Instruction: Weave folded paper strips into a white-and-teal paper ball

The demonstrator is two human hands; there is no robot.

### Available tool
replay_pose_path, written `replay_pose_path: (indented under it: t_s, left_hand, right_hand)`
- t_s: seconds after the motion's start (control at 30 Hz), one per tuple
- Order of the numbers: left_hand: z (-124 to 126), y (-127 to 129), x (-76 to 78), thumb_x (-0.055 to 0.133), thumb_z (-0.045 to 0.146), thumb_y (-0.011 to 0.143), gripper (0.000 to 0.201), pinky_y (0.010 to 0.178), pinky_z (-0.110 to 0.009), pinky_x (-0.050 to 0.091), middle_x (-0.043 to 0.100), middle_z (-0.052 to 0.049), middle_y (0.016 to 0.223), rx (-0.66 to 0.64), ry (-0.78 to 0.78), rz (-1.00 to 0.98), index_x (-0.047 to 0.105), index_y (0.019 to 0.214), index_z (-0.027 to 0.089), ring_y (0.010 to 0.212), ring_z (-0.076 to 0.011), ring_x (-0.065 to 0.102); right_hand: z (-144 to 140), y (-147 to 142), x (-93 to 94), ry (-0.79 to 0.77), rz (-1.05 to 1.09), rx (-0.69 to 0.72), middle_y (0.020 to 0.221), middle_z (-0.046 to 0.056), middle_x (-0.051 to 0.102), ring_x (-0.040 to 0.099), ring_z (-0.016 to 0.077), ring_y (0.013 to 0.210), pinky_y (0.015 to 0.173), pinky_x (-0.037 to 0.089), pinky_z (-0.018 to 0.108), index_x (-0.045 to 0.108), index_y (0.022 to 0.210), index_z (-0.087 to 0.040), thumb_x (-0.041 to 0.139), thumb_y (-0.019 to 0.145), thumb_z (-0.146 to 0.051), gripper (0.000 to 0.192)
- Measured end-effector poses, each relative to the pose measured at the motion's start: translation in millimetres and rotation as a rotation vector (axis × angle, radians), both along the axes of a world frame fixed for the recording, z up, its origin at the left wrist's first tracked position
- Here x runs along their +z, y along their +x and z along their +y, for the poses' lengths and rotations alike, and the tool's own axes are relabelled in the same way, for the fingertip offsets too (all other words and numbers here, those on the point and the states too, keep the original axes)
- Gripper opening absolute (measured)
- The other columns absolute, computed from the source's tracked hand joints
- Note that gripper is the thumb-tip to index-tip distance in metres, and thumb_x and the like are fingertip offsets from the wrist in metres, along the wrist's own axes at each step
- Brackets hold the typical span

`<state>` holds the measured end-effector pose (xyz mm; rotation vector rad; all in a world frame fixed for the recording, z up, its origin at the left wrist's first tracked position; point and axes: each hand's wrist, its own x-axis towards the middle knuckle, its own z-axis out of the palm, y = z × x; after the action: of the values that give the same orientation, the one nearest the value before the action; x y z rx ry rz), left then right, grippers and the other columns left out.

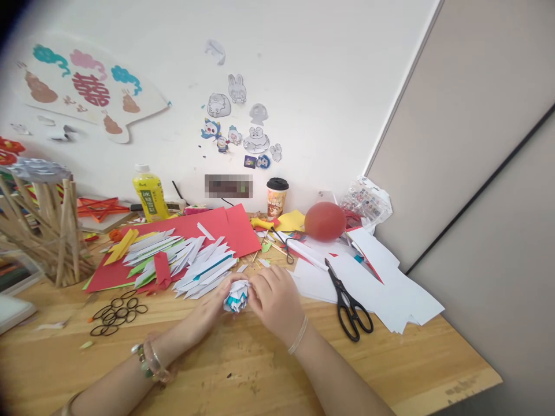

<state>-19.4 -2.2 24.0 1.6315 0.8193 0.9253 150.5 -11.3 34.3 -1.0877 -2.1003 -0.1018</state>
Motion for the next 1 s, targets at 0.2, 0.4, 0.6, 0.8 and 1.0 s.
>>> replay_pose_path:
  t_s: [0.2, 0.4, 0.6, 0.8, 1.0]
  left_hand:
    - [0, 0, 1.1, 0.026, 0.040, 0.088, 0.039, 0.101, -0.029, 0.028, 0.053, -0.006, 0.115, 0.006, 0.038, 0.083, 0.050, 0.108, 0.018, 0.109, -0.0188, 0.044]
    - [1, -1, 4.4, 0.026, 0.040, 0.088, 0.038, 0.099, -0.031, 0.028, 0.056, -0.006, 0.110, -0.028, 0.012, 0.076, 0.052, 0.107, 0.020, 0.105, -0.0193, 0.047]
    - [4, -1, 0.6, 0.027, 0.041, 0.088, 0.036, 0.087, -0.029, 0.036, 0.058, -0.003, 0.086, -0.022, -0.033, 0.053, 0.055, 0.098, 0.020, 0.087, -0.0190, 0.050]
    - [5, 1, -5.8, 0.025, 0.044, 0.088, 0.040, 0.074, -0.027, 0.039, 0.055, -0.003, 0.077, -0.006, -0.057, -0.036, 0.056, 0.095, 0.020, 0.072, -0.0171, 0.049]
    - [5, 4, -7.1, 0.026, 0.047, 0.086, 0.042, 0.062, -0.025, 0.039, 0.053, -0.002, 0.072, -0.001, -0.070, -0.083, 0.056, 0.092, 0.019, 0.062, -0.0147, 0.044]
  right_hand:
    - [-1, -1, 2.6, 0.047, -0.173, -0.006, 0.076, 0.006, 0.053, 0.044, 0.0205, 0.074, 0.064, 0.036, 0.033, 0.054, 0.078, -0.017, 0.042, 0.077, -0.012, 0.013]
    - [1, 2, 4.7, -0.040, -0.082, 0.127, 0.076, 0.004, 0.054, 0.045, 0.0185, 0.075, 0.067, 0.038, 0.032, 0.051, 0.076, -0.018, 0.043, 0.076, -0.011, 0.011]
    - [4, 6, 7.2, -0.235, 0.101, 0.195, 0.075, 0.002, 0.055, 0.048, 0.0159, 0.074, 0.069, 0.039, 0.029, 0.051, 0.075, -0.020, 0.048, 0.077, -0.015, 0.006]
    - [3, 5, 6.6, -0.277, 0.193, 0.158, 0.074, 0.001, 0.056, 0.050, 0.0159, 0.075, 0.070, 0.040, 0.029, 0.052, 0.073, -0.020, 0.052, 0.076, -0.017, 0.004]
    - [4, 5, 4.6, -0.320, 0.244, 0.167, 0.073, 0.001, 0.056, 0.051, 0.0155, 0.075, 0.073, 0.040, 0.030, 0.053, 0.071, -0.020, 0.052, 0.077, -0.019, 0.006]
